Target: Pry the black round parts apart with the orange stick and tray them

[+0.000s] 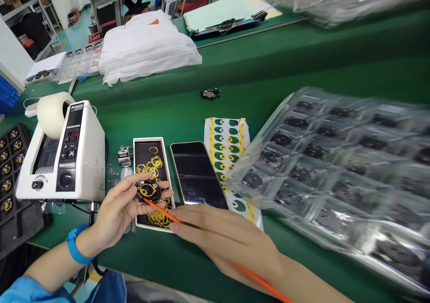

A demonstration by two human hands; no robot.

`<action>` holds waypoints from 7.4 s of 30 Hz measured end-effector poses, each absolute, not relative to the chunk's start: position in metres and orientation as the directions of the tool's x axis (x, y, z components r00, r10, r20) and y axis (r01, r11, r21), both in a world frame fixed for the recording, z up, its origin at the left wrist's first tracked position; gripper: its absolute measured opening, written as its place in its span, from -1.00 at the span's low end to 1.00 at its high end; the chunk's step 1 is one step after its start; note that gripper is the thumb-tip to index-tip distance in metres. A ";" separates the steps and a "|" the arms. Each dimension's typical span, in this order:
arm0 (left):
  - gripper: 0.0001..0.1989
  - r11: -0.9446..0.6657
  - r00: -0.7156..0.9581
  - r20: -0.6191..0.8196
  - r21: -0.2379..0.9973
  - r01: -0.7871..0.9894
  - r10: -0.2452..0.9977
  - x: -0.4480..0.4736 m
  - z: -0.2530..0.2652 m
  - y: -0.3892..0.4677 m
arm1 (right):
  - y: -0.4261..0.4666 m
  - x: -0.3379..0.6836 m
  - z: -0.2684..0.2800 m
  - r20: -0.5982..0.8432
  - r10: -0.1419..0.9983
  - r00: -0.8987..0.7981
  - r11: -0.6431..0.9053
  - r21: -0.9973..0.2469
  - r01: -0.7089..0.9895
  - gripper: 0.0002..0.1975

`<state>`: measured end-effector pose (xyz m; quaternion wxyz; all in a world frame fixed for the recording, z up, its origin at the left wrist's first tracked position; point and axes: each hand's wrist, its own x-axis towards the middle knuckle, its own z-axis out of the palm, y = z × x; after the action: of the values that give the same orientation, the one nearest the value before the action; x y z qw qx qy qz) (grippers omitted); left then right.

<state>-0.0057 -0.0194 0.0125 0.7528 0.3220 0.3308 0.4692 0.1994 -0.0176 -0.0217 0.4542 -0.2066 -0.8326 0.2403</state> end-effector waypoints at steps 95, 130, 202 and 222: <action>-0.56 -0.070 0.315 0.004 0.978 0.198 0.949 0.010 -0.007 -0.049 | -0.025 0.168 -0.022 0.614 0.766 -0.191 0.623 -0.633 0.460 -0.87; -0.81 -0.008 -0.106 0.000 0.997 -0.077 0.994 -0.010 0.015 -0.027 | 0.029 0.333 0.014 0.338 0.940 0.053 -0.018 -0.106 0.994 -0.61; -0.53 0.328 0.434 -0.247 0.937 -0.122 0.866 -0.006 0.009 -0.024 | -0.004 0.183 0.011 -0.006 0.944 -0.331 0.073 -0.972 0.225 -0.84; -0.50 0.194 0.442 -0.218 0.976 0.100 0.870 -0.006 0.006 -0.030 | -0.004 0.180 0.004 -0.118 0.952 -0.282 -0.094 -0.991 0.098 -0.80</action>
<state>-0.0063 -0.0300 0.0059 0.6391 0.5589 0.4341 0.3011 0.1800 -0.0044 0.0035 0.3731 -0.4686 -0.5601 0.5723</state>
